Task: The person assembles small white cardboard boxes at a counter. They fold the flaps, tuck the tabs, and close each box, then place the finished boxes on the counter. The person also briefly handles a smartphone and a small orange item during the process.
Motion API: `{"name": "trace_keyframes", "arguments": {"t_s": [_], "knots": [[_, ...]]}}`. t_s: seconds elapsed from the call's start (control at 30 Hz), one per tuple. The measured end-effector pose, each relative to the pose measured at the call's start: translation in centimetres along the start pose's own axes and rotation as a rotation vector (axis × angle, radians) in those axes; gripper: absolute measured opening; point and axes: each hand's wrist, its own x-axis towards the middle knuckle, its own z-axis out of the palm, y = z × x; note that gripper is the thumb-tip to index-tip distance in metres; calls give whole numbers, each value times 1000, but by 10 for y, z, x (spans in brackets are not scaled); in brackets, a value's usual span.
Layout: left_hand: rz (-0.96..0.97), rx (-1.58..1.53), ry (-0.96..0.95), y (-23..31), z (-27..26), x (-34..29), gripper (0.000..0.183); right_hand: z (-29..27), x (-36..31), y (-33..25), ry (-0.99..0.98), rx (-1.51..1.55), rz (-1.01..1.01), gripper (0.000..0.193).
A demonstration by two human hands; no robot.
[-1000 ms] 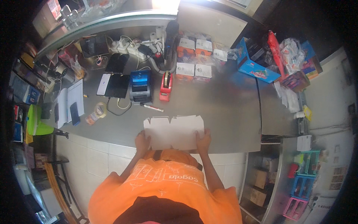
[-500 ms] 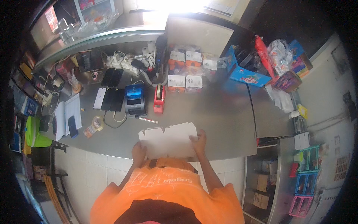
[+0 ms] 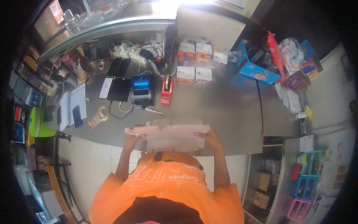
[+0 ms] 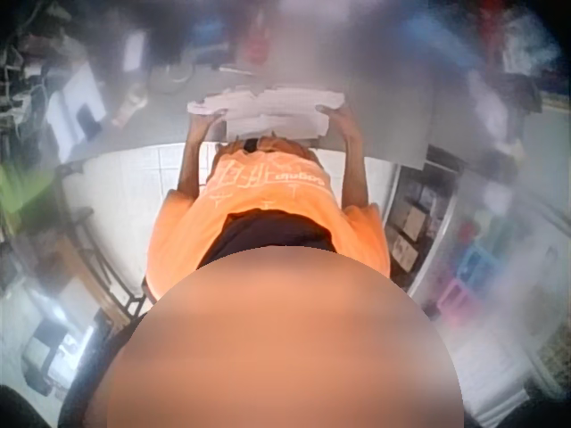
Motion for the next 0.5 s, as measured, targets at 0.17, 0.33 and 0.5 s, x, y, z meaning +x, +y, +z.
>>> {"name": "trace_keyframes", "arguments": {"t_s": [0.17, 0.33, 0.5], "knots": [[-185, 226, 28, -23, 14, -11, 37, 1, 10, 39, 80, -131, 153, 38], [-166, 77, 76, -37, 23, -18, 34, 5, 20, 67, -38, -50, 49, 44], [-200, 201, 69, -29, 21, -5, 47, 13, 24, 51, 75, -76, -76, 45]]}}
